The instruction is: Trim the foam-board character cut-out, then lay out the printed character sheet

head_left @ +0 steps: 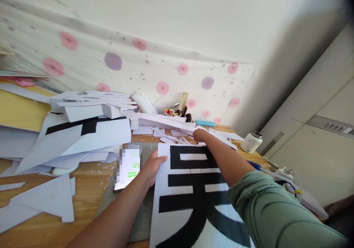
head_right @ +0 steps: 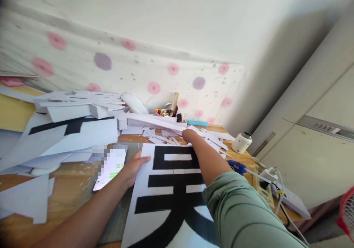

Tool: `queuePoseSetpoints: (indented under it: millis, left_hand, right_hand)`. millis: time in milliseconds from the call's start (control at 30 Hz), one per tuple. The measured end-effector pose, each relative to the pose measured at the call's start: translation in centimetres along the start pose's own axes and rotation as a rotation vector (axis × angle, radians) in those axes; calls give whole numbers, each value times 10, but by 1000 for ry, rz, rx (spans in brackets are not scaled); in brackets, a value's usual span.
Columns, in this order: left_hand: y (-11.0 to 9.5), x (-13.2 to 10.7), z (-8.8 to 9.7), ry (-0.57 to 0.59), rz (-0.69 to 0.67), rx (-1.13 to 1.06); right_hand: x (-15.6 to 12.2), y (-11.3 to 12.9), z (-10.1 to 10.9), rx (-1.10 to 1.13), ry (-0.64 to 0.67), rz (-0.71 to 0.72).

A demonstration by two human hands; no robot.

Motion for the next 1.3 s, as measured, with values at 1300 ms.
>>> queuePoseSetpoints:
  millis: [1300]
  left_hand:
    - [-23, -9, 4, -293, -361, 493]
  right_hand:
    - [-171, 111, -51, 1323, -519, 368]
Point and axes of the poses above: each hand's wrist, its own x-axis towards the middle knuckle, its own z-axis out of the back of the hand, y = z × x, the point moved 6 cm from there along x, towards the middle knuckle, and after that the axes turned 5 degrees about y, right-handed, at the moved point
